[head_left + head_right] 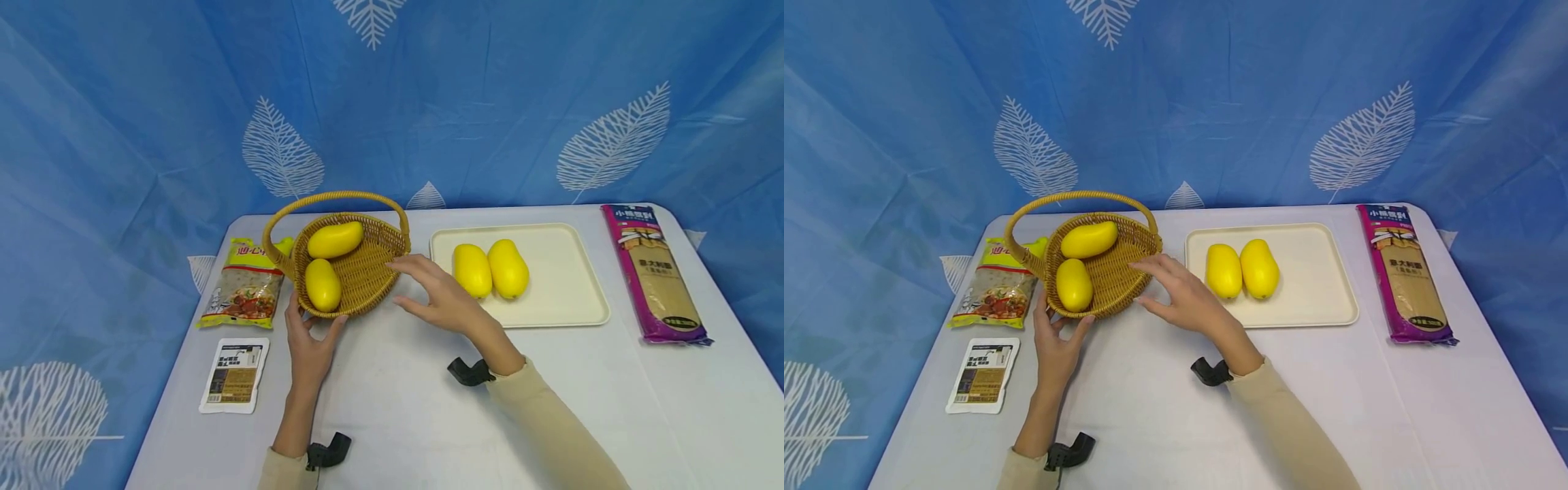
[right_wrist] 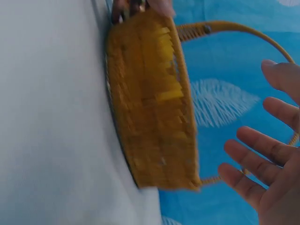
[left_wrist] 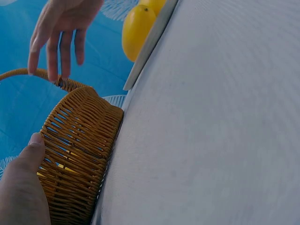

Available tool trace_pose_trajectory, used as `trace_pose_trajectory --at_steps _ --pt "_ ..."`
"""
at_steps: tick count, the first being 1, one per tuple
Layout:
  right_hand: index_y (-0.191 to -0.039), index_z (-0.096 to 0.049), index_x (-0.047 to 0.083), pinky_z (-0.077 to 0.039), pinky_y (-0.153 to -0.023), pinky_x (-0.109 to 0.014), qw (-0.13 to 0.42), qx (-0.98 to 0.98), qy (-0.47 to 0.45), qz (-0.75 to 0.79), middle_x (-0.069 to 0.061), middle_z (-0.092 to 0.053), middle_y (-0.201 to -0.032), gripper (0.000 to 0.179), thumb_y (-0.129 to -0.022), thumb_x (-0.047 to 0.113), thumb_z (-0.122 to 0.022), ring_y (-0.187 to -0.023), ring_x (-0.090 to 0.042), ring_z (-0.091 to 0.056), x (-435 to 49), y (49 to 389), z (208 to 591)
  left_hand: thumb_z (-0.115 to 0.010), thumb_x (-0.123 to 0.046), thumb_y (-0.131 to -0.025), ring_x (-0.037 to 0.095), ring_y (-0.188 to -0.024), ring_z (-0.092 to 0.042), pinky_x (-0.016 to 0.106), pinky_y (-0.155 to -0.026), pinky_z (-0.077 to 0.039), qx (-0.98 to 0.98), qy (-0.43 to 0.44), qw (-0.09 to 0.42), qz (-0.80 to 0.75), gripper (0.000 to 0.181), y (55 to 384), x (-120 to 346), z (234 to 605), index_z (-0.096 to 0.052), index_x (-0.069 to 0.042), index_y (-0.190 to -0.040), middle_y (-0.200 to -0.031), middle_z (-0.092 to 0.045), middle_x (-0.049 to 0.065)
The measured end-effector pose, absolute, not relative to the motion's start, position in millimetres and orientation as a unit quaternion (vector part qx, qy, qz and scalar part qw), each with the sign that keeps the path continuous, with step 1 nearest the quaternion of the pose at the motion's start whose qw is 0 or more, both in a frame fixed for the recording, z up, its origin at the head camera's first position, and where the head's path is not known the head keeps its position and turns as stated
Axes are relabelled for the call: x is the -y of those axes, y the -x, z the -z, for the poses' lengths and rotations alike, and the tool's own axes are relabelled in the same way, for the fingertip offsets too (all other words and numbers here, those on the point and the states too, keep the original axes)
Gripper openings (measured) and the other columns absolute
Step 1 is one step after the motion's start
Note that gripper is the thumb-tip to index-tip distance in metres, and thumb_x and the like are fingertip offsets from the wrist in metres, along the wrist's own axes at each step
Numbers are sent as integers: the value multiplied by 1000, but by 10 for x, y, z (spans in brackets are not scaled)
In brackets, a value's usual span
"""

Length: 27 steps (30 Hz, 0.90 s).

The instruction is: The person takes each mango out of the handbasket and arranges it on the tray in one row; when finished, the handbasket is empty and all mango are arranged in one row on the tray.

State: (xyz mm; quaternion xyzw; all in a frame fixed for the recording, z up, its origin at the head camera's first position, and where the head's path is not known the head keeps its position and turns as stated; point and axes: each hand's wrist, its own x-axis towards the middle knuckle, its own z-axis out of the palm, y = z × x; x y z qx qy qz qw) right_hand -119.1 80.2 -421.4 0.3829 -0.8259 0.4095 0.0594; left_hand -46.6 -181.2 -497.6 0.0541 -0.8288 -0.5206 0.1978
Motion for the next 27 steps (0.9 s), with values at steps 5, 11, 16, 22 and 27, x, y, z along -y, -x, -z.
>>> trace_pose_trajectory --at_steps 5,11,16,22,27 --pt "-137 -55 8 -43 -109 -37 47 812 -396 -426 -6 -55 -136 50 -91 24 -70 -127 -20 -50 -532 1221 4272 -80 -22 -83 25 -134 -40 41 -99 -47 832 -40 208 513 99 476 1818 4970 -15 -12 -157 -151 -31 14" --pt "-137 -55 10 -45 -105 -36 32 822 -394 -410 -5 -57 -132 49 -93 29 -68 -122 -17 -53 -303 1310 4321 -80 -20 -82 26 -133 -41 41 -97 -48 831 -34 213 513 99 476 1826 4962 -16 -11 -157 -150 -32 15" --pt "-139 -54 13 -44 -108 -37 -6 827 -384 -411 -2 -54 -137 51 -94 32 -67 -126 -17 -50 -132 1397 4298 -80 -21 -83 25 -133 -41 43 -98 -48 833 -39 208 512 99 470 1832 4970 -15 -11 -157 -151 -32 15" --pt "-143 -49 15 -41 -111 -41 -54 827 -377 -414 -3 -48 -145 58 -92 36 -68 -134 -20 -43 78 1494 4232 -80 -21 -83 24 -133 -41 42 -98 -48 832 -44 206 513 98 463 1829 4971 -15 -11 -157 -151 -31 14" --pt "-145 -47 17 -43 -110 -44 -88 835 -363 -404 -7 -43 -148 64 -90 40 -70 -135 -22 -43 214 1554 4236 -80 -19 -83 25 -133 -42 43 -97 -48 832 -37 210 513 98 468 1822 4984 -16 -11 -157 -150 -32 15"
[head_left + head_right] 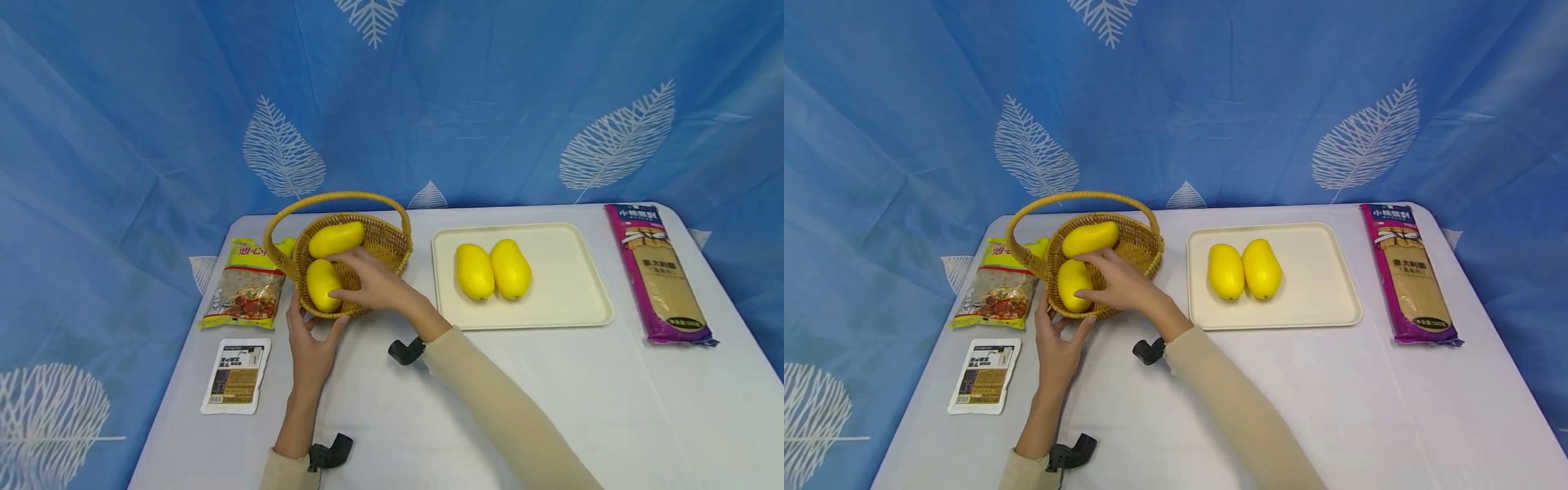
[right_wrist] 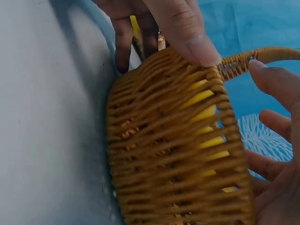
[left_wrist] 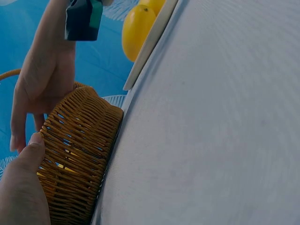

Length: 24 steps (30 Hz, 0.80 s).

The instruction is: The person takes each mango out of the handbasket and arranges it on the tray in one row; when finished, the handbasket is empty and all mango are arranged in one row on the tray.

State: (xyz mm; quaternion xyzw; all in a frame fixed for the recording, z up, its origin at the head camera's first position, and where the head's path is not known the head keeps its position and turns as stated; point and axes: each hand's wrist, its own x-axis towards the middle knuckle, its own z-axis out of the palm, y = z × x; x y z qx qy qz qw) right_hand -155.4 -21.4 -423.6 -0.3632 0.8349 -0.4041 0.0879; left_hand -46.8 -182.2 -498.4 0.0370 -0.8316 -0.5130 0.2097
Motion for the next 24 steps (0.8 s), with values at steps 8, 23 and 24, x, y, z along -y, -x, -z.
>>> trace_pose_trajectory --at_steps 8,23,24 --pt "-147 -45 22 -45 -107 -42 121 -848 353 376 -9 -43 -146 67 -88 41 -72 -131 -24 -47 343 1631 4251 -80 -19 -83 25 -133 -42 45 -98 -48 834 -39 209 509 98 467 1808 4975 -16 -12 -157 -151 -32 14" --pt "-147 -46 28 -45 -107 -39 161 -848 381 331 -10 -39 -147 67 -87 42 -73 -130 -22 -45 446 1673 4276 -80 -19 -82 25 -132 -42 44 -96 -48 837 -49 204 506 98 458 1811 4976 -17 -9 -156 -152 -31 15" --pt "-147 -47 28 -45 -107 -39 162 -847 386 327 -11 -38 -148 67 -87 42 -73 -131 -23 -44 455 1672 4281 -80 -20 -83 24 -131 -43 42 -96 -48 838 -46 206 504 97 455 1813 4976 -17 -9 -156 -152 -32 15"
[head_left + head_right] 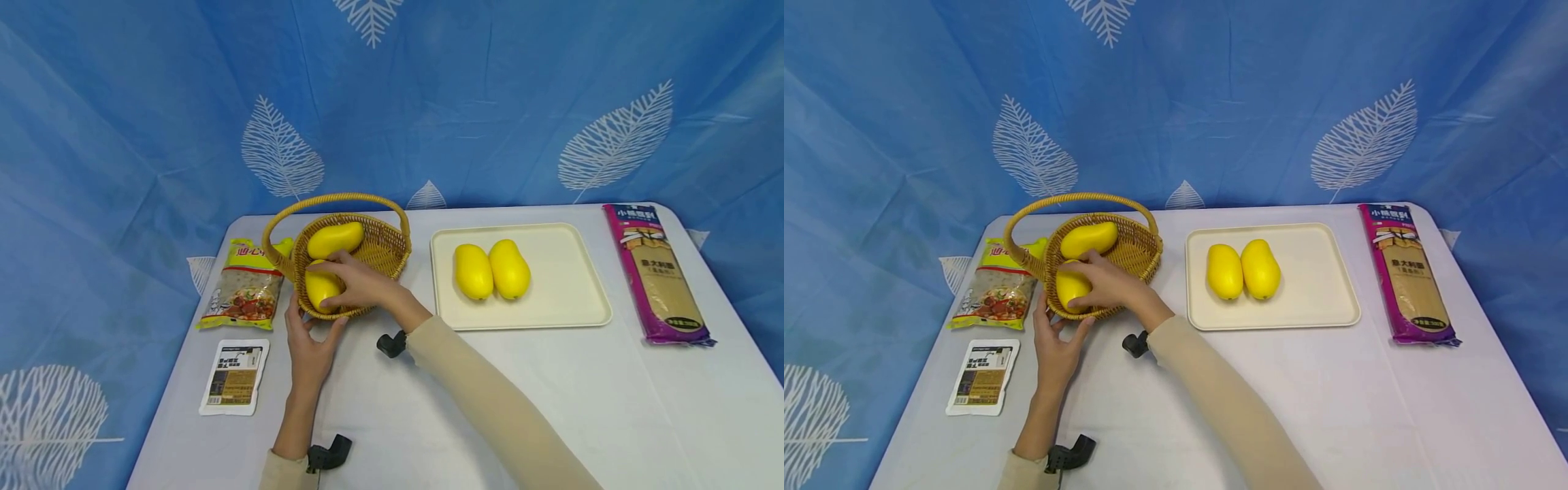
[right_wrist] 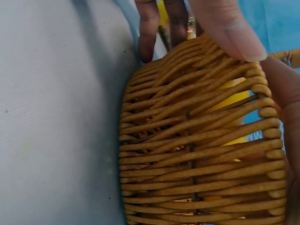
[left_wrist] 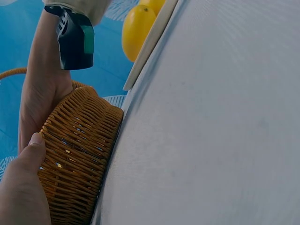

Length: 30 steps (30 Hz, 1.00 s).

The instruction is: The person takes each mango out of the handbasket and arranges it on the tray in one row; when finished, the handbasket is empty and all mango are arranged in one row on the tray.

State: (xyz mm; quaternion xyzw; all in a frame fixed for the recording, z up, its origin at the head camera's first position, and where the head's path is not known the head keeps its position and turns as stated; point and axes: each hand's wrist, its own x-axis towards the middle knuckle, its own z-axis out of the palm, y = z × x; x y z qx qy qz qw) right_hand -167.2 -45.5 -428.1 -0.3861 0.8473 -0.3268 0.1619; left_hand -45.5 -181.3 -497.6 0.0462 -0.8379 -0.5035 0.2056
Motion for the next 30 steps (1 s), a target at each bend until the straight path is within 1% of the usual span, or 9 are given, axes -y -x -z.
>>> trace_pose_trajectory --at_steps 3,6,9,17,25,30 --pt "-146 -47 28 -43 -109 -40 167 -844 398 317 -13 -32 -153 65 -87 43 -72 -138 -25 -39 479 1673 4307 -80 -19 -82 24 -130 -44 39 -94 -49 837 -40 210 504 98 460 1819 4983 -17 -9 -156 -150 -33 15" --pt "-145 -49 29 -41 -111 -41 171 -844 402 312 -13 -29 -156 63 -87 44 -72 -143 -26 -34 491 1669 4327 -80 -18 -82 25 -130 -44 40 -94 -49 835 -35 215 505 97 460 1818 4984 -17 -10 -156 -149 -34 15" --pt "-142 -52 29 -40 -112 -40 168 -846 401 309 -13 -30 -156 61 -87 45 -72 -144 -25 -34 496 1658 4333 -81 -17 -82 26 -130 -44 42 -94 -49 834 -34 217 507 97 457 1814 4980 -18 -10 -156 -149 -34 15" --pt "-137 -55 25 -47 -105 -35 156 -851 388 316 -10 -38 -148 59 -85 43 -75 -129 -22 -48 505 1627 4336 -81 -13 -81 26 -130 -46 44 -93 -50 833 -26 222 506 98 458 1817 5004 -18 -10 -156 -150 -34 15" --pt "-135 -55 21 -49 -100 -33 154 -848 386 327 -9 -41 -144 54 -85 33 -74 -121 -20 -51 502 1619 4350 -80 -15 -82 26 -129 -46 41 -94 -50 834 -23 223 505 97 456 1819 4999 -17 -10 -156 -150 -33 16" --pt "-134 -54 22 -49 -99 -33 154 -847 385 332 -8 -42 -142 54 -85 31 -74 -120 -19 -52 491 1619 4355 -80 -17 -82 25 -129 -46 41 -93 -49 835 -23 221 503 98 458 1823 4999 -17 -10 -156 -150 -33 16"
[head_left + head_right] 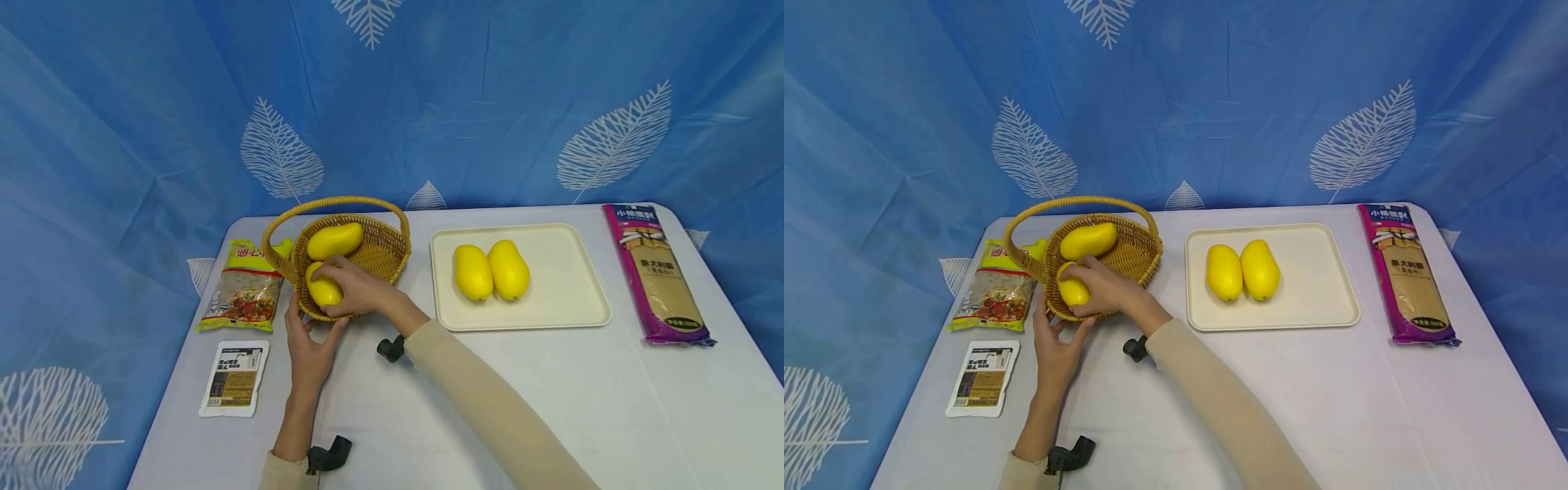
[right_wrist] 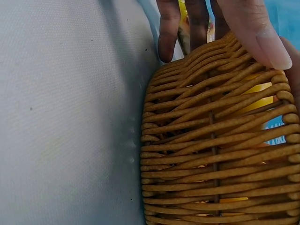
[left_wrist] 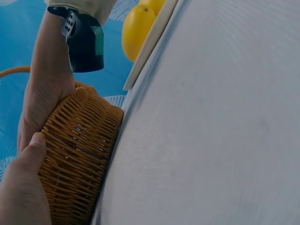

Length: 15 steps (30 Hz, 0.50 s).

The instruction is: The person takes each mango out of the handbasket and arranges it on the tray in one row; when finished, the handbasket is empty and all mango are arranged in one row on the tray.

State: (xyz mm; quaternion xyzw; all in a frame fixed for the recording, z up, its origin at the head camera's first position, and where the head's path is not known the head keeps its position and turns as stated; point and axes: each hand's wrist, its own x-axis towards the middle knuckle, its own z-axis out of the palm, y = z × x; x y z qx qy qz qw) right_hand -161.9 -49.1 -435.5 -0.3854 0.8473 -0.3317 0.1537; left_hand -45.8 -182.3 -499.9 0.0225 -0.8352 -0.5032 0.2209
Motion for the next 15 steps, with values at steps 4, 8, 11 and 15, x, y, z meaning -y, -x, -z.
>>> trace_pose_trajectory --at_steps 4,8,11,15 --pt "-134 -54 22 -50 -98 -33 148 -846 386 336 -8 -42 -142 54 -85 32 -74 -119 -20 -52 482 1622 4366 -80 -18 -82 24 -129 -46 40 -93 -49 835 -20 222 503 98 458 1826 5003 -17 -10 -156 -150 -33 16" --pt "-135 -54 23 -50 -97 -35 140 -845 384 344 -7 -41 -144 55 -85 33 -74 -120 -20 -52 472 1626 4374 -81 -16 -81 25 -128 -47 38 -93 -51 837 -18 226 499 98 461 1823 4999 -17 -9 -156 -150 -34 16" --pt "-135 -54 23 -51 -97 -36 128 -844 385 352 -8 -40 -145 55 -84 32 -75 -122 -21 -52 464 1628 4377 -82 -14 -80 26 -127 -47 37 -92 -51 838 -19 227 496 99 464 1820 4991 -18 -9 -156 -149 -34 15" --pt "-134 -55 22 -51 -98 -37 108 -838 388 367 -9 -40 -146 56 -83 30 -75 -123 -23 -51 451 1627 4382 -81 -12 -81 27 -128 -46 43 -93 -51 832 -17 228 506 98 464 1818 4990 -18 -10 -156 -149 -34 16"
